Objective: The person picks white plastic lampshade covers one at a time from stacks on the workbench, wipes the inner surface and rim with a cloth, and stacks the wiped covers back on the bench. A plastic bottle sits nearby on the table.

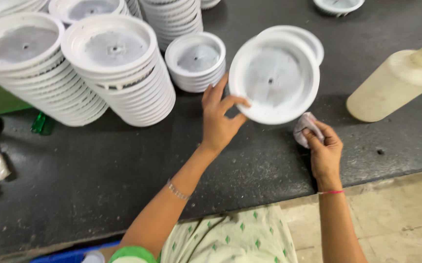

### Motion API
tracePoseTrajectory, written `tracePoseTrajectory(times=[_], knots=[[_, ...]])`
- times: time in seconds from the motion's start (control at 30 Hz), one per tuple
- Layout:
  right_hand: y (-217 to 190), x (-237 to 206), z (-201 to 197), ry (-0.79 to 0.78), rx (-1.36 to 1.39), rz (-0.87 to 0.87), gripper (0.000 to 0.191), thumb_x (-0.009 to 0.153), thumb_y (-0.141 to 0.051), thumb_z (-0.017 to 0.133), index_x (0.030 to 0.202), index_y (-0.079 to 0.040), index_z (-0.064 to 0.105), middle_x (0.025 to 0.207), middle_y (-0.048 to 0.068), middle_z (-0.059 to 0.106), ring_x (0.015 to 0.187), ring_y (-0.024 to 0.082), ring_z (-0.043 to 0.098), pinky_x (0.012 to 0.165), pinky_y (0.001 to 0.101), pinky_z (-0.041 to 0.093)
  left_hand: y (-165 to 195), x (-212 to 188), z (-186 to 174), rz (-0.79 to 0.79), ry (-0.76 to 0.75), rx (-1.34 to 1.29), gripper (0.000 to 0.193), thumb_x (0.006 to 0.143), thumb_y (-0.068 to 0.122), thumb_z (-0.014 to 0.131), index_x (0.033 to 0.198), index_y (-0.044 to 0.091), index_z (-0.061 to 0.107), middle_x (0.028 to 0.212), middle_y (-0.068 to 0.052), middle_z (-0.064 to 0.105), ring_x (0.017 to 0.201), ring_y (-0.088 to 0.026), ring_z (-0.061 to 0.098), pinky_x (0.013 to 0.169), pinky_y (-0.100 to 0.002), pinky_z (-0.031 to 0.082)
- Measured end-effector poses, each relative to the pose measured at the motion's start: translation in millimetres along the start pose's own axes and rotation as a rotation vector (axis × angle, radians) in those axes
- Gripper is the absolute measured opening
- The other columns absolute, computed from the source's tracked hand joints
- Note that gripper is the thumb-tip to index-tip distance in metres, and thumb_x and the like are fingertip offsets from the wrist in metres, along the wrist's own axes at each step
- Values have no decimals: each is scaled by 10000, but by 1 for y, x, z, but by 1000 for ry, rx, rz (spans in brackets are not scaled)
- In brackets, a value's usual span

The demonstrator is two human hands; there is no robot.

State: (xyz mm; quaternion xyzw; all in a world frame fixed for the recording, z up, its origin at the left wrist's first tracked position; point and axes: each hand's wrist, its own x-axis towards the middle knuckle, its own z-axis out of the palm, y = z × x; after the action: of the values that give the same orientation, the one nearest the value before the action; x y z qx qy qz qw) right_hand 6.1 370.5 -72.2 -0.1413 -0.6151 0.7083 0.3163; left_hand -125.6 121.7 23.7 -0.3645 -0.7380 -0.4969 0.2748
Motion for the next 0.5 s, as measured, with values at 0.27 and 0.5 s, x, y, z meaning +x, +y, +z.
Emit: tracePoseTrajectory(times=[0.27, 0.5], knots=[[-11, -6, -3, -40, -287, -139, 266, 993, 10, 737, 1256, 16, 698, 1186, 30, 695, 1072, 96, 641, 960, 234, 528, 25, -129, -97, -360, -155, 67, 313, 683, 167, 940, 910, 160, 726, 1464, -141, 595, 1381, -290, 543, 1239, -524, 271], [-28, -14, 5, -90, -275, -72, 250, 991, 22, 733, 1239, 12, 712, 1104, 9, 702, 1002, 75, 642, 888, 224, 528, 46, -156, -126, -446, -297, 130, 651, 699, 115, 849, 1297, 86, 595, 1519, -224, 441, 1397, -390, 439, 1180, -542, 261]])
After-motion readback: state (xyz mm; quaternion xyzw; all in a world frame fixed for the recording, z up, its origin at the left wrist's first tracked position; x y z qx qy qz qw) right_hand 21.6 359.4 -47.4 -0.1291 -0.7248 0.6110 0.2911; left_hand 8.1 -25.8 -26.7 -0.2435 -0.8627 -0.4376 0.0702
